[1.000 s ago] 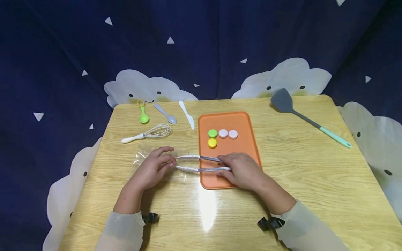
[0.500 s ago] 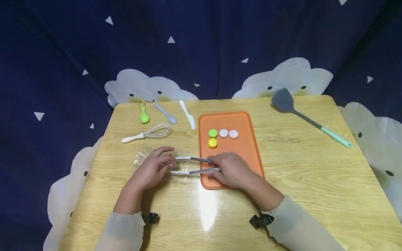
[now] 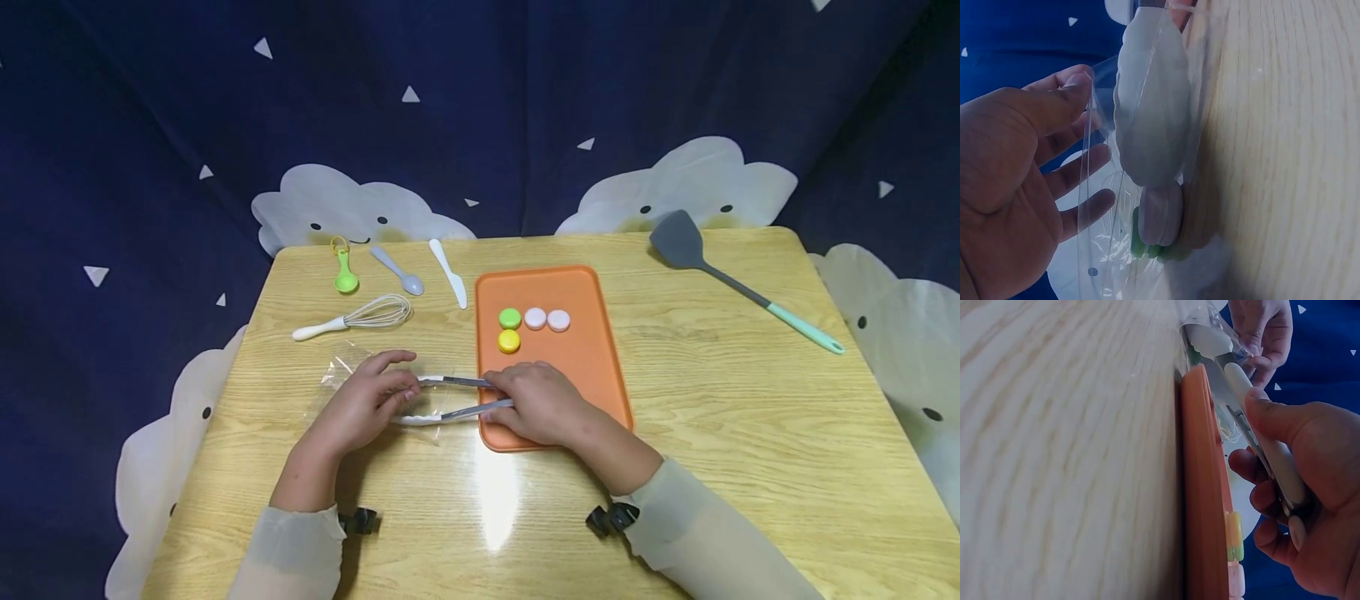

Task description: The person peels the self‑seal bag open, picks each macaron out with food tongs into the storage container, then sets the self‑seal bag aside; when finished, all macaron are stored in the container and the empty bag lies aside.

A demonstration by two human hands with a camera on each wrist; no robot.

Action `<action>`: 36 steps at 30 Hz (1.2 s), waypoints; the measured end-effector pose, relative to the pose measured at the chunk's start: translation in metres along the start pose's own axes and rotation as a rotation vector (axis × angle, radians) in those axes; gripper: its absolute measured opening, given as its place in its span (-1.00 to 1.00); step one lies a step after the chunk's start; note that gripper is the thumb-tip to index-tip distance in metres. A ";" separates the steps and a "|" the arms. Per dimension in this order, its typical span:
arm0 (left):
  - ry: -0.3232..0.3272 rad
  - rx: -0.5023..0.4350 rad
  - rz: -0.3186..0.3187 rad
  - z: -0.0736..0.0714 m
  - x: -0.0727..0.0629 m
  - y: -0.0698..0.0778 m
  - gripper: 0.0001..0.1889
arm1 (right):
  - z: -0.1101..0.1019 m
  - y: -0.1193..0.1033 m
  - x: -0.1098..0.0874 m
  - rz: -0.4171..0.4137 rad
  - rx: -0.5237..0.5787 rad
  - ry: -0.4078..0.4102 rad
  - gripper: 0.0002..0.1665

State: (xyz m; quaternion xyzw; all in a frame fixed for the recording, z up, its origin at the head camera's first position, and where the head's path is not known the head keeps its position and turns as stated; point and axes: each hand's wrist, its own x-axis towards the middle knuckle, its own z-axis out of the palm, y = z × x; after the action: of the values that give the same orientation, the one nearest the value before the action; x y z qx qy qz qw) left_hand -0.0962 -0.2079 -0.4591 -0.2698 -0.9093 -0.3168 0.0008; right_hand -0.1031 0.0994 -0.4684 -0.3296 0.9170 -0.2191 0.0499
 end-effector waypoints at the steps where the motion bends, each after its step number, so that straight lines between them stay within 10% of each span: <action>1: 0.001 0.000 0.002 0.000 0.000 0.000 -0.89 | 0.001 0.000 0.001 0.000 0.002 -0.007 -0.43; 36: -0.022 -0.001 -0.044 0.003 0.000 0.000 -0.89 | -0.015 0.023 -0.037 0.075 0.001 0.065 -0.43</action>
State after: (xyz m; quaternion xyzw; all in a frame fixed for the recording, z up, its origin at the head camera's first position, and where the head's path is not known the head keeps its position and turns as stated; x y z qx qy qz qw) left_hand -0.0959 -0.2064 -0.4612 -0.2531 -0.9149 -0.3141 -0.0164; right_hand -0.0910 0.1437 -0.4672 -0.2876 0.9298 -0.2281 0.0284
